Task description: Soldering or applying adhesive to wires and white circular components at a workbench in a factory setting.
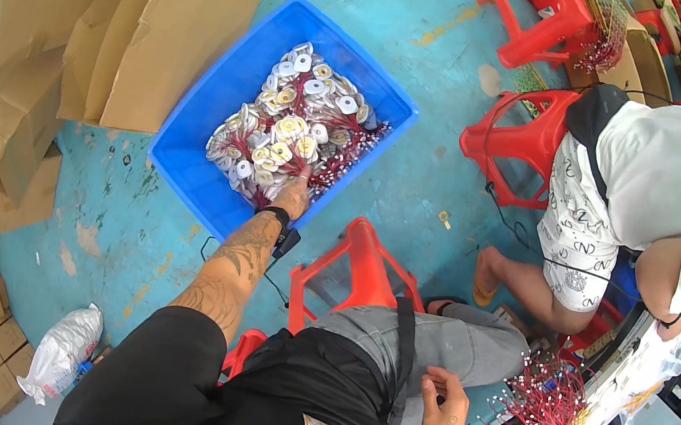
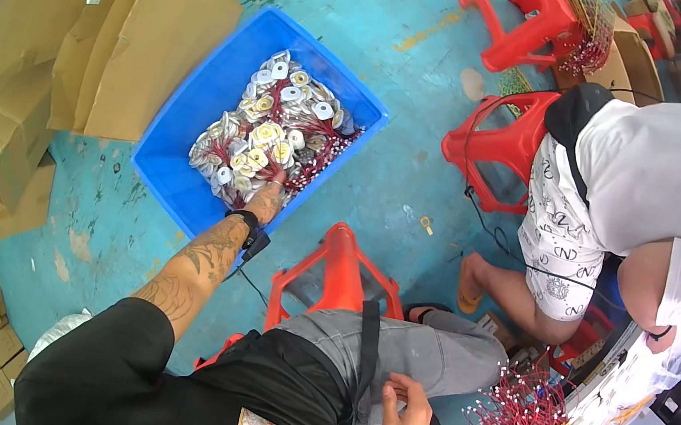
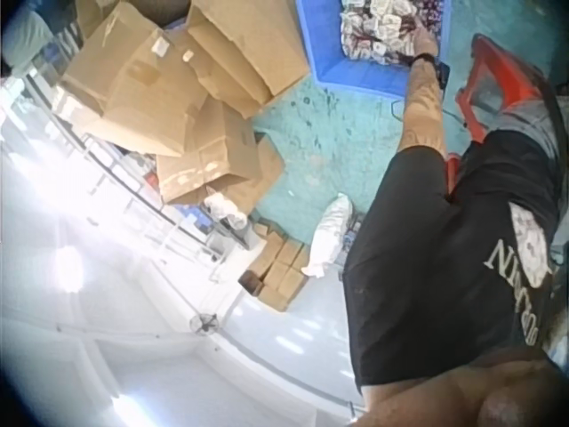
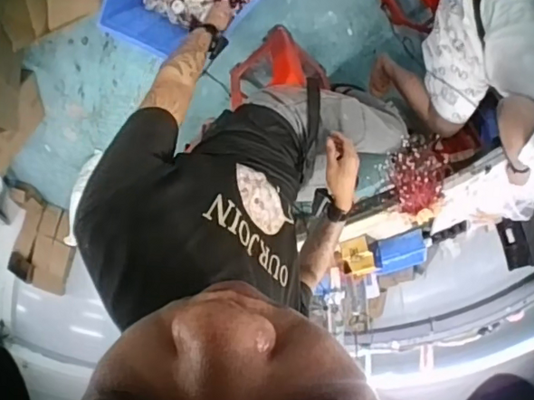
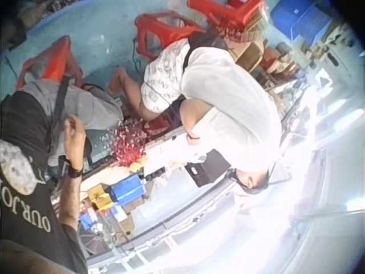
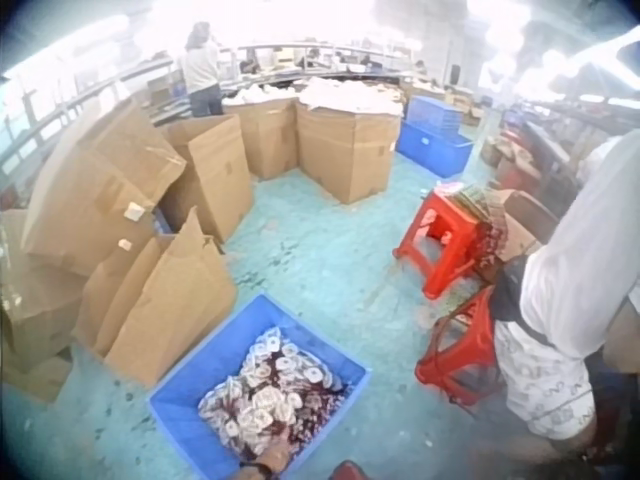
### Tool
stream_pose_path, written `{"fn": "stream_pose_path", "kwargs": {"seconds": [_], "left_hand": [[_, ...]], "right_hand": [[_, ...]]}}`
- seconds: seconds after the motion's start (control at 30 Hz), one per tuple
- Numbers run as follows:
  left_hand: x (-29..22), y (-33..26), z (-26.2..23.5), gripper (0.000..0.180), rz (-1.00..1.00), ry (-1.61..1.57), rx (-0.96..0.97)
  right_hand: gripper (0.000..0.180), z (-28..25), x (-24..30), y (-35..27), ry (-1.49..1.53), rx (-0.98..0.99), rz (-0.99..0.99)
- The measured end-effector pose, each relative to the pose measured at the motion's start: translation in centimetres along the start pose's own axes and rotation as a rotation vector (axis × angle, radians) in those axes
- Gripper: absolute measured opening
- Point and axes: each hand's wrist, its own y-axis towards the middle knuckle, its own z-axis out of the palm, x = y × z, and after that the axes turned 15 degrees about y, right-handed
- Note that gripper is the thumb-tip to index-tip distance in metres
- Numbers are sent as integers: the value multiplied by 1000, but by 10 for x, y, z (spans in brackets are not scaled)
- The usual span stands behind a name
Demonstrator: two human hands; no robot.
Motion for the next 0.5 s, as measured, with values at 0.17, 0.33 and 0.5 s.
{"fn": "stream_pose_path", "kwargs": {"seconds": [0.17,0.33,0.5], "left_hand": [[-6,-8,-35,56,-220,233,421],[12,-25,-42,30,-122,157,145],[-89,-49,-97,20,176,-369,-234]], "right_hand": [[24,-4,-8,-8,24,-27,44],[23,1,-11,-11,62,-29,3],[23,-1,-18,-26,84,-123,-66]]}}
